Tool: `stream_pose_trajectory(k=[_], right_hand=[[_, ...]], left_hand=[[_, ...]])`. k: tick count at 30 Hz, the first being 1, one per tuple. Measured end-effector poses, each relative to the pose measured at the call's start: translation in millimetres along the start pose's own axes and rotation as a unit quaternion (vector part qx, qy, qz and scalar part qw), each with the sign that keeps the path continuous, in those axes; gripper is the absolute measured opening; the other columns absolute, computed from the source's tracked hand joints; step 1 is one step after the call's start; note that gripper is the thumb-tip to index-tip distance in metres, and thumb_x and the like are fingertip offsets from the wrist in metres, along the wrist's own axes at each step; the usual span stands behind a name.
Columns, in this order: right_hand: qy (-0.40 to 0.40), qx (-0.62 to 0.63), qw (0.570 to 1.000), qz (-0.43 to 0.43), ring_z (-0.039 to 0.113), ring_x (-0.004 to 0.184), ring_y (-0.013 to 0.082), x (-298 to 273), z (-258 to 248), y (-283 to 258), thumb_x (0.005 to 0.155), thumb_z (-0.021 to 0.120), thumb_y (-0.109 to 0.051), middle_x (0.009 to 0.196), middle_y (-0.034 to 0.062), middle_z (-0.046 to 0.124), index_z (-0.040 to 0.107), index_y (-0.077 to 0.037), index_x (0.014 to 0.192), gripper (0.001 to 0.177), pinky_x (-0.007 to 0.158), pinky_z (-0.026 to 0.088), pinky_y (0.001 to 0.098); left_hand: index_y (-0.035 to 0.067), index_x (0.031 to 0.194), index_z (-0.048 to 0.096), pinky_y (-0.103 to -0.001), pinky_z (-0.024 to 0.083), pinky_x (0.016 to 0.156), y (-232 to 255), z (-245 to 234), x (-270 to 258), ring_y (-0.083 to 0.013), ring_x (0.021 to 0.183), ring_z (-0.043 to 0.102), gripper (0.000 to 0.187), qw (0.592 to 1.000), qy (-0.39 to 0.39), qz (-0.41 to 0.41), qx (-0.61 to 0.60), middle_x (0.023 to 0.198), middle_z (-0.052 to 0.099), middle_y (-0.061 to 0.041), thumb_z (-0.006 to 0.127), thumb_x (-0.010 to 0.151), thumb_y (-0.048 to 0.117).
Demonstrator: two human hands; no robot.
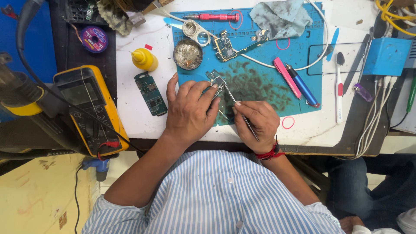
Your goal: The person uses tweezers to manipulate small components on a circuit board. They apply a yellow liquid from a bottle onto the board and continue to adjust components with the tweezers.
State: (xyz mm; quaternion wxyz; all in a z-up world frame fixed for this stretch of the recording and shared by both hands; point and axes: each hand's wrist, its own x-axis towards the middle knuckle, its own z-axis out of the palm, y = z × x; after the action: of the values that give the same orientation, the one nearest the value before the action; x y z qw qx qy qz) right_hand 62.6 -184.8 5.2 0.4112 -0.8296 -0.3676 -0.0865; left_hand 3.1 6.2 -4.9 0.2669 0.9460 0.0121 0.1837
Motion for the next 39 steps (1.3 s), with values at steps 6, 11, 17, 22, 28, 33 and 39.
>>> stream_pose_trajectory(k=[6,11,17,22,28,33,39], right_hand=[[-0.015,-0.001,1.0,-0.017,0.07,0.085,0.0245,0.0,-0.8,-1.8,0.083,0.078,0.005,0.101,0.0097,0.074,0.073,-0.004,0.106,0.025,0.076,0.052,0.0346],[-0.026,-0.009,0.999,-0.027,0.07,0.086,0.0248,-1.2,-1.1,-3.3,0.084,0.079,0.005,0.102,0.0098,0.074,0.073,-0.003,0.107,0.025,0.076,0.052,0.035],[-0.027,-0.011,0.999,-0.026,0.07,0.087,0.0249,-1.2,-1.6,-4.1,0.084,0.079,0.004,0.104,0.0092,0.074,0.073,-0.004,0.108,0.026,0.076,0.052,0.0351],[-0.023,-0.011,0.999,-0.026,0.07,0.088,0.0253,0.0,-2.6,-5.8,0.084,0.078,0.003,0.104,0.0088,0.074,0.073,-0.004,0.109,0.026,0.077,0.053,0.0348],[-0.013,-0.013,0.999,-0.035,0.069,0.087,0.0254,-0.1,-4.0,-6.7,0.083,0.078,0.004,0.104,0.0093,0.073,0.072,-0.004,0.109,0.027,0.076,0.053,0.0352],[-0.003,-0.012,0.999,-0.046,0.069,0.085,0.0243,-0.6,-3.3,-7.6,0.083,0.078,0.004,0.101,0.0087,0.074,0.073,-0.004,0.107,0.026,0.073,0.052,0.0343],[0.007,-0.014,0.999,-0.05,0.07,0.085,0.0239,0.3,-3.5,-8.0,0.083,0.079,0.003,0.101,0.0081,0.074,0.074,-0.004,0.106,0.024,0.074,0.052,0.0342]], left_hand=[[0.006,0.118,0.076,-0.055,0.022,0.121,-0.1,-0.6,-0.3,-0.0239,0.114,0.059,0.029,1.0,-0.002,0.001,0.002,0.117,0.068,-0.006,0.073,0.097,0.025],[0.006,0.118,0.076,-0.056,0.023,0.121,-0.5,-1.2,-1.0,-0.0236,0.114,0.059,0.029,1.0,-0.003,-0.002,0.002,0.118,0.068,-0.006,0.074,0.096,0.025],[0.006,0.118,0.075,-0.056,0.023,0.12,-0.9,0.4,-1.1,-0.0246,0.114,0.059,0.029,1.0,-0.002,-0.001,0.003,0.118,0.068,-0.006,0.073,0.096,0.025],[0.007,0.117,0.075,-0.056,0.023,0.12,0.1,0.5,0.3,-0.0244,0.115,0.059,0.029,1.0,0.006,0.001,0.007,0.118,0.068,-0.006,0.073,0.095,0.026],[0.007,0.116,0.075,-0.056,0.023,0.121,1.6,0.5,-0.5,-0.0248,0.114,0.059,0.029,1.0,0.012,0.003,0.005,0.118,0.068,-0.006,0.073,0.095,0.025],[0.007,0.114,0.075,-0.056,0.024,0.12,3.3,0.6,-0.4,-0.0249,0.113,0.06,0.028,1.0,0.015,0.004,0.011,0.115,0.068,-0.006,0.073,0.093,0.025],[0.007,0.112,0.075,-0.056,0.024,0.12,4.7,-0.4,-0.7,-0.0238,0.112,0.06,0.026,1.0,0.021,0.005,0.012,0.114,0.068,-0.006,0.073,0.092,0.024]])
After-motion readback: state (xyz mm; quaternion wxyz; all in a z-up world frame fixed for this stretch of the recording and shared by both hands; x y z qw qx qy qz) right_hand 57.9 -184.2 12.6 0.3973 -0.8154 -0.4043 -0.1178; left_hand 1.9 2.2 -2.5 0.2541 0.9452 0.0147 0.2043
